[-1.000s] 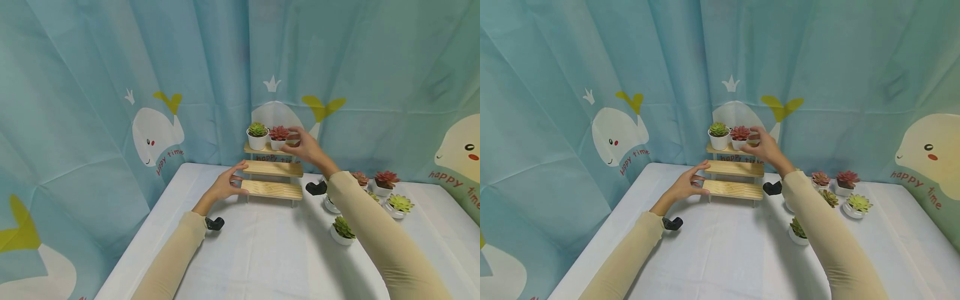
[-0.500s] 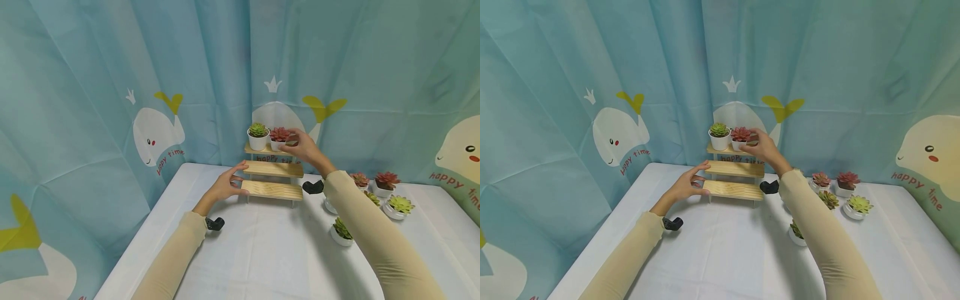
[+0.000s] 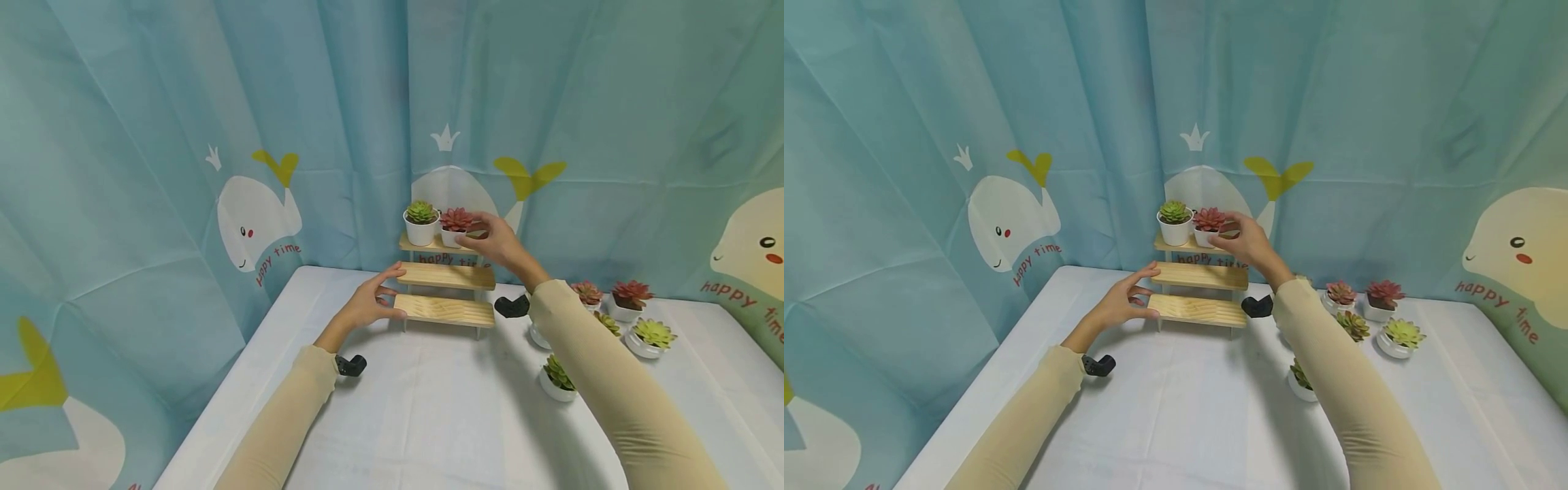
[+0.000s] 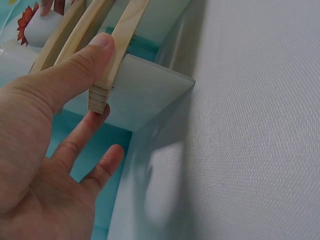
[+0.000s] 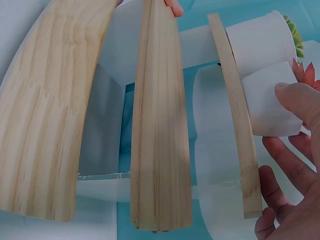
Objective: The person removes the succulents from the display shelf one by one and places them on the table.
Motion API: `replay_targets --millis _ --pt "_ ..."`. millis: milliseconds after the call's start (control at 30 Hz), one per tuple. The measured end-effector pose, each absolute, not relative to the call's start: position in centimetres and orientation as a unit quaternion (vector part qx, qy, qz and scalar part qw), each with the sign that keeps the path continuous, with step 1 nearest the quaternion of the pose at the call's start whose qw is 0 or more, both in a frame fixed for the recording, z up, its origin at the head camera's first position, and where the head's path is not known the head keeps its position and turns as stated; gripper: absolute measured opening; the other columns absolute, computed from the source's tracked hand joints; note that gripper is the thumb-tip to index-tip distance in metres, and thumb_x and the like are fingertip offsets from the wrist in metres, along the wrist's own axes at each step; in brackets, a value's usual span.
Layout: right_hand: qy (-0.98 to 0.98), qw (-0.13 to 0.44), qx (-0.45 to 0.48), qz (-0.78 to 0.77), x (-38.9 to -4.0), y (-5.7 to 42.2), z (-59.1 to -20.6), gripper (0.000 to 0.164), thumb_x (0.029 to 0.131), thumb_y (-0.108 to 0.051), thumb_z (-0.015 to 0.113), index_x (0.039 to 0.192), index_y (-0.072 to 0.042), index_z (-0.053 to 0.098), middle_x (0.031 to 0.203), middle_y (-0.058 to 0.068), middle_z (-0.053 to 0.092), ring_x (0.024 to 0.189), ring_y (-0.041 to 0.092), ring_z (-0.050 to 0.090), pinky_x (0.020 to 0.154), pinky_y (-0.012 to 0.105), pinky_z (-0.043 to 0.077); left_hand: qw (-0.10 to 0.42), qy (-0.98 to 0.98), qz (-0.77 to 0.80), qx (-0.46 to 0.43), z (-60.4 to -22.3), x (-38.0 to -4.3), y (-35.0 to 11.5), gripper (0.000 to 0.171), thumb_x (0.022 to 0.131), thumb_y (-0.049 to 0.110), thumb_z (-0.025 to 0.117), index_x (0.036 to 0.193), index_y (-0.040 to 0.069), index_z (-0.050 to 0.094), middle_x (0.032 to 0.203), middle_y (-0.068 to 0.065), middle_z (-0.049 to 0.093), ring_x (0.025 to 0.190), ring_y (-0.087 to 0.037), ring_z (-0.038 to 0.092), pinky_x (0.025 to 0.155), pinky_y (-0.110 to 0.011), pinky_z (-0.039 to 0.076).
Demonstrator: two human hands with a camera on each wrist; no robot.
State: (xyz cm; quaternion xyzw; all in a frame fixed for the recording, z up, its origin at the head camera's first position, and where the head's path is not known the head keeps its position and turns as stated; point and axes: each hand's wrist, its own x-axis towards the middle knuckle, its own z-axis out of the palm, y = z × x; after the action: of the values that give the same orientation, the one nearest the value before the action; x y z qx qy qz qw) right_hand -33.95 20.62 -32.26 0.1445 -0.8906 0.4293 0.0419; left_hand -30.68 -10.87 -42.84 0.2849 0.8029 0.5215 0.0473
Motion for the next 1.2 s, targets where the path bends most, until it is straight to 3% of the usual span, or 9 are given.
replay_targets --millis 333,1033,1200 --pt "-0.889 0.037 0.143 0.433 -34.0 20.9 -32.4 0.072 0.099 -0.038 0.07 0.157 -0.007 0.039 0.143 0.022 0.056 0.125 0.04 0.057 0.102 0.055 0.048 0.047 0.811 0.51 0.285 -42.9 -30.7 -10.8 0.088 0.081 0.011 0.089 0.157 0.021 0.045 0.169 0.011 0.022 0.125 -0.028 0.062 0.094 -0.046 0.054" --pt "-0.894 0.074 0.171 0.407 -32.3 21.5 -31.3 0.066 0.098 -0.034 0.072 0.153 -0.006 0.047 0.139 0.022 0.061 0.113 0.039 0.062 0.091 0.053 0.053 0.051 0.802 0.524 0.282 -42.8 -30.7 -10.9 0.085 0.081 0.007 0.088 0.155 0.018 0.046 0.169 0.01 0.024 0.123 -0.03 0.062 0.097 -0.055 0.052" --pt "-0.886 0.082 0.177 0.421 -31.5 22.3 -31.1 0.062 0.098 -0.03 0.072 0.151 -0.008 0.05 0.141 0.02 0.06 0.115 0.038 0.061 0.094 0.052 0.051 0.052 0.803 0.523 0.282 -42.7 -30.7 -10.8 0.086 0.081 0.008 0.089 0.155 0.019 0.047 0.169 0.011 0.024 0.124 -0.03 0.062 0.097 -0.055 0.052"
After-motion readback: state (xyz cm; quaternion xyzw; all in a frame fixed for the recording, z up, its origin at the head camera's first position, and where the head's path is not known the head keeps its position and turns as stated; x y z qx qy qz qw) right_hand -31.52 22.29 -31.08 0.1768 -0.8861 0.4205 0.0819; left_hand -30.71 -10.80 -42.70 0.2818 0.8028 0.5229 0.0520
